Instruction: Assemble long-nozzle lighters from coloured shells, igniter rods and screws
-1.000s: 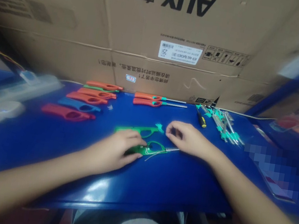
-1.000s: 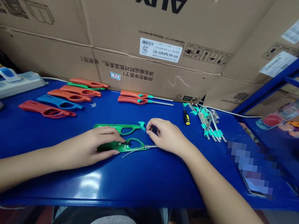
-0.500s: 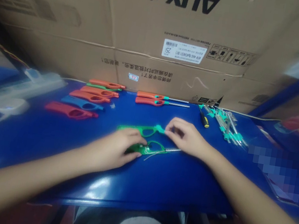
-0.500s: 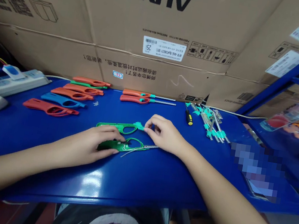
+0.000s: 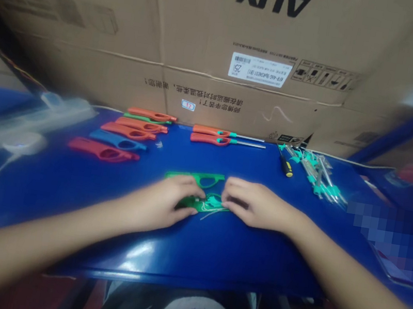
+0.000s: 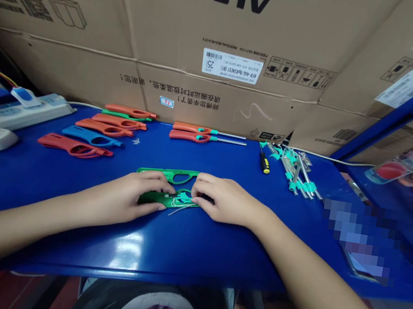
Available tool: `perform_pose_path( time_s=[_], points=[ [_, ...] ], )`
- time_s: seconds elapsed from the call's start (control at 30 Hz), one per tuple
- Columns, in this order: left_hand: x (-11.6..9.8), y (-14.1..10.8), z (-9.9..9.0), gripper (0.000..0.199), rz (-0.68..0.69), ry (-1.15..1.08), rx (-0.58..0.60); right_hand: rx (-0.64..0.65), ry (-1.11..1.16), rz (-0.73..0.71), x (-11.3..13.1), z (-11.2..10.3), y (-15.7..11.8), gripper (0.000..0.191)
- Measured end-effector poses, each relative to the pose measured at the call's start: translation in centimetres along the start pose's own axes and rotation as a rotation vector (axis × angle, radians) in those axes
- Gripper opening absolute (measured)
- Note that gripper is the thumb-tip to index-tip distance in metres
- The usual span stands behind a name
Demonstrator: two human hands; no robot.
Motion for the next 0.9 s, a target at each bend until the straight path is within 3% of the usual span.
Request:
perform_pose_path(
  time_s=[0.2, 0.6, 0.9],
  points=[
    [0.1, 0.0, 0.1, 0.027, 0.004, -0.015, -0.001, -0.017, -0.051, -0.006, 0.4, 0.5, 0.3, 0.012],
    [0.1, 0.3, -0.2, 0.025, 0.000, -0.041, -0.007, -0.161, -0.464, -0.258, 3.5, 0.8, -0.4, 0.025],
    [-0.1, 0.3, -0.3, 0.022, 0.013, -0.049, -0.014, -0.107, -0.527, -0.268, 3.6, 1.3, -0.3, 0.020]
  ],
)
Point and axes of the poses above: each hand's wrist, its own y-axis towards the middle knuckle, its own z-axis out of the palm, x = y × z, the point moved 9 cm from there along y, towards the middle knuckle, and after that the axes turned 5 degrees about z, right-handed, at the moved point
